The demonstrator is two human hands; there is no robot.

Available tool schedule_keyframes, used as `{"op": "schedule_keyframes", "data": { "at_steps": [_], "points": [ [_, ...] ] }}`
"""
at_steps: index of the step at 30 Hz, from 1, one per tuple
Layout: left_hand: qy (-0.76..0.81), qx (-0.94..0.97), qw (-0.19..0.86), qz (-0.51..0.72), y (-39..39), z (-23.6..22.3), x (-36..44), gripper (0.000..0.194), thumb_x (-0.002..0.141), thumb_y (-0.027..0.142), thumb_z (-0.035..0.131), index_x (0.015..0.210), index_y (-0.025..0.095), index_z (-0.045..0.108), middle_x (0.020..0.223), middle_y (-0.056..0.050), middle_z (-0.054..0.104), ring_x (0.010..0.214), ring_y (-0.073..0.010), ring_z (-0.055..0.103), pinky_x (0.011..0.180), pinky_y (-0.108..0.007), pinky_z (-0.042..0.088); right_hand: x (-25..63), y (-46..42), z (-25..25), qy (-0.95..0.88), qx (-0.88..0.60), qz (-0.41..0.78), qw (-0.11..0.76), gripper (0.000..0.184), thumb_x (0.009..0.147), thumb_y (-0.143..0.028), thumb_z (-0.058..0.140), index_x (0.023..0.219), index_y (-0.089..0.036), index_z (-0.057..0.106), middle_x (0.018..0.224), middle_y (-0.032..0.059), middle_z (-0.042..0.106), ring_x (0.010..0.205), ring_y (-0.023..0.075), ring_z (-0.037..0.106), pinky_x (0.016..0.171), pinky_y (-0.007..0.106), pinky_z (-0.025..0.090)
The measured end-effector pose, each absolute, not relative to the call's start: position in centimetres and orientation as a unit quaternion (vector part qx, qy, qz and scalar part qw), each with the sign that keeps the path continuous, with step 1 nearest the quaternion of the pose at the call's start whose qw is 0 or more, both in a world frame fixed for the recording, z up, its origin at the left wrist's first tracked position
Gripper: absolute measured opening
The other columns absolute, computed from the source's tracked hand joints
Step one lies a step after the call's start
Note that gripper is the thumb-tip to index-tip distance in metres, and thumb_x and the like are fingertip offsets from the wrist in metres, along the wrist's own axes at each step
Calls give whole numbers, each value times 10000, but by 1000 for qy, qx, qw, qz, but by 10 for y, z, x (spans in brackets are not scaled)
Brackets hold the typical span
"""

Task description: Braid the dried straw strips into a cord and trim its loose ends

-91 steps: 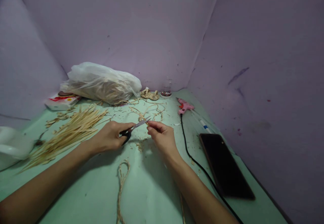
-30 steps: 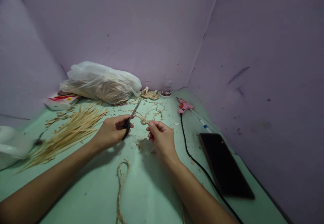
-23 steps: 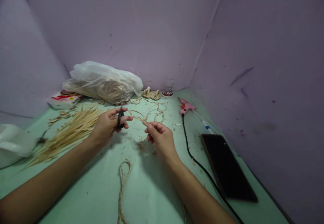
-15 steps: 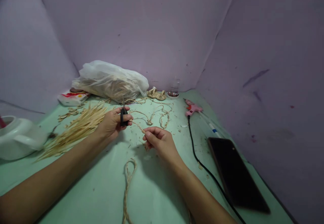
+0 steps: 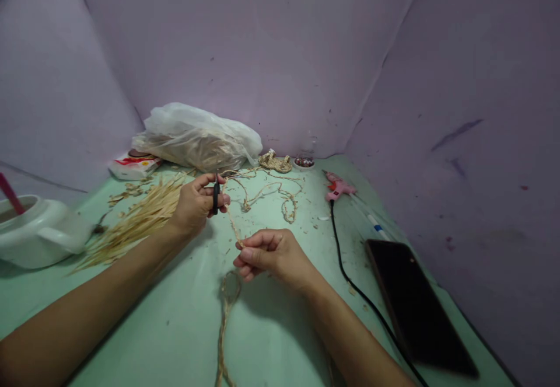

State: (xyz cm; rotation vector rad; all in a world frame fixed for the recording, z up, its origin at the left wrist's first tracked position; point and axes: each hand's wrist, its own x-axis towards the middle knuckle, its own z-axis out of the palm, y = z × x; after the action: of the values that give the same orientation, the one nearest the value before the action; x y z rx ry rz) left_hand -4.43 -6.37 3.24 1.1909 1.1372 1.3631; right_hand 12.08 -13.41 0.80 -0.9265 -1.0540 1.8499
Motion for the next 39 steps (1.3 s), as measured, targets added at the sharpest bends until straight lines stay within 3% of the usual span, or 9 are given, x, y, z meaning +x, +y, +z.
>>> {"op": "schedule_keyframes", "data": {
  "at_steps": [4,10,13,15,21,27,31,34,39],
  "points": [
    [457,490,504,545,-69,37,-36,404,439,156,679,804,152,507,442,70,533,344,-77,478,311,-135,250,125,-136,9,-456,-338,737,367,188,578,-280,746,656,-136,653,575,24,674,434,107,589,439,217,457],
    [472,490,559,474,-76,36,-32,409,436,137,672,809,141,504,436,58,539,331,-82,474,314,-143,286,143,-127,12,-570,-441,666,194,225,525,-254,771,683,-124,677,615,13,655,558,106,578,568,224,447],
    [467,513,552,463,-82,34,-27,380,463,134,669,808,142,509,438,62,536,337,-78,474,330,-152,331,142,-126,15,-529,-449,671,262,468,519,-285,784,947,-151,651,953,81,666,847,174,606,761,287,449],
    [462,526,540,467,-86,33,-23,348,484,125,654,801,146,510,437,68,529,346,-79,478,349,-166,368,134,-128,15,-482,-441,676,339,499,547,-308,773,994,-154,616,1034,106,635,901,185,598,791,307,443],
    [474,533,522,468,-90,31,-18,322,522,109,623,821,151,510,462,66,528,374,-94,498,388,-201,418,111,-134,7,-340,-426,710,447,320,540,-259,784,772,-128,607,654,32,649,556,108,595,600,253,485],
    [470,585,516,414,-85,25,-24,298,591,221,646,849,158,509,496,45,536,399,-92,496,394,-187,375,116,-130,6,-290,-407,720,481,197,567,-202,753,686,-111,626,575,20,626,444,67,532,471,192,484],
    [450,734,364,355,-82,24,-35,332,664,353,605,934,165,566,623,7,582,527,-106,522,489,-206,392,123,-123,10,-236,-440,683,533,116,596,-135,704,675,-121,620,573,10,620,435,65,536,447,171,485],
    [440,832,192,279,-84,23,-41,363,679,310,561,1028,209,579,771,-9,631,649,-137,558,603,-242,417,128,-120,13,-230,-453,661,553,89,633,-133,679,689,-127,610,565,8,619,435,68,538,444,172,490],
    [419,884,31,204,-87,17,-42,618,691,275,478,1295,199,375,999,-74,644,840,-215,601,715,-307,436,131,-118,14,-231,-451,648,569,115,637,-163,689,715,-126,613,554,0,616,421,59,520,436,171,485]
  ]
}}
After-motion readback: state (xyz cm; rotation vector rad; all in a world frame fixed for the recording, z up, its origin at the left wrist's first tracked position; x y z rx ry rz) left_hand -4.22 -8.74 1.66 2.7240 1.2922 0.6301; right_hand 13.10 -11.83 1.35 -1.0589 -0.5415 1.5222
